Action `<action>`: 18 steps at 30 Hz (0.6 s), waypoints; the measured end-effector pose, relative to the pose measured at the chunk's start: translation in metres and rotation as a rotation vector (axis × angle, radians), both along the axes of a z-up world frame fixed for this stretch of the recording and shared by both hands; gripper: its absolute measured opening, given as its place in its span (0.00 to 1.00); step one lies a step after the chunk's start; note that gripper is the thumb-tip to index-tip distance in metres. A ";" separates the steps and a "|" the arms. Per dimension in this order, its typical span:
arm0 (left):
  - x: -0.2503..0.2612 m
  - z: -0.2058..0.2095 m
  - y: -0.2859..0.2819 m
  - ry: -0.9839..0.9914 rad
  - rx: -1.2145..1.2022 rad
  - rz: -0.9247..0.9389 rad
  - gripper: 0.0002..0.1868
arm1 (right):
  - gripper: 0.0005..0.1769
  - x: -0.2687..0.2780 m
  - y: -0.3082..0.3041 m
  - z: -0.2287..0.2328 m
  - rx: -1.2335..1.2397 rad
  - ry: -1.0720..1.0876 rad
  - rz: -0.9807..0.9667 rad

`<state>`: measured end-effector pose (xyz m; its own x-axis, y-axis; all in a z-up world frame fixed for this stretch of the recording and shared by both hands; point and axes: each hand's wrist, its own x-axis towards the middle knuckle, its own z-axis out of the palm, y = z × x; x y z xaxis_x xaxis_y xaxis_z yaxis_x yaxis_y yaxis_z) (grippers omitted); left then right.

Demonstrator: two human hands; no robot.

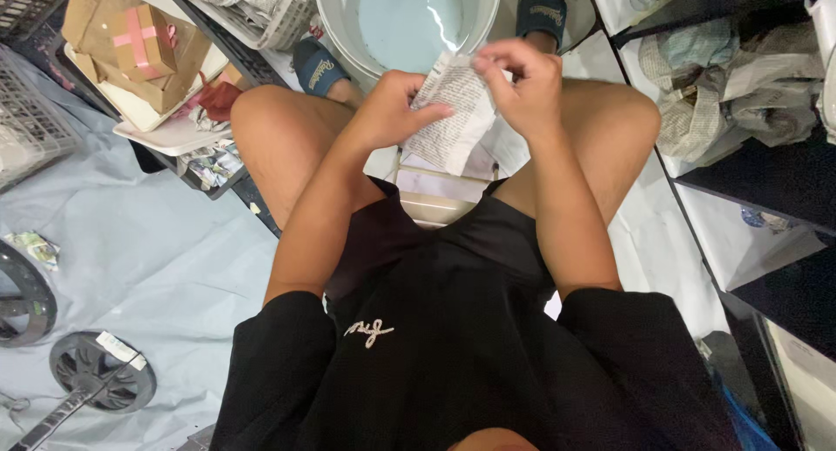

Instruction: The person sits cross-legged and repeatedly wraps small ceramic items, such as cups and bowls, with newspaper. They fold the paper around each item and place the wrapped pieces onto a nearby shelf.

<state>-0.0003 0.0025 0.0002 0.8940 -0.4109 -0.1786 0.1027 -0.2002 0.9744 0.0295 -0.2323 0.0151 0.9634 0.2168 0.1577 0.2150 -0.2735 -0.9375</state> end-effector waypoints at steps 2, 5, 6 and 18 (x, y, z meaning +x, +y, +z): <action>0.000 -0.001 0.000 -0.104 -0.056 0.136 0.11 | 0.24 0.001 0.010 0.010 0.212 0.162 -0.008; 0.000 -0.004 -0.002 -0.125 -0.099 0.302 0.10 | 0.41 -0.001 0.018 0.019 0.394 0.431 0.058; 0.000 -0.006 -0.001 -0.109 -0.107 0.350 0.10 | 0.37 -0.001 0.020 0.017 0.313 0.463 0.083; 0.007 -0.004 0.024 0.011 -0.305 0.249 0.06 | 0.12 0.003 -0.005 -0.036 0.380 0.368 0.195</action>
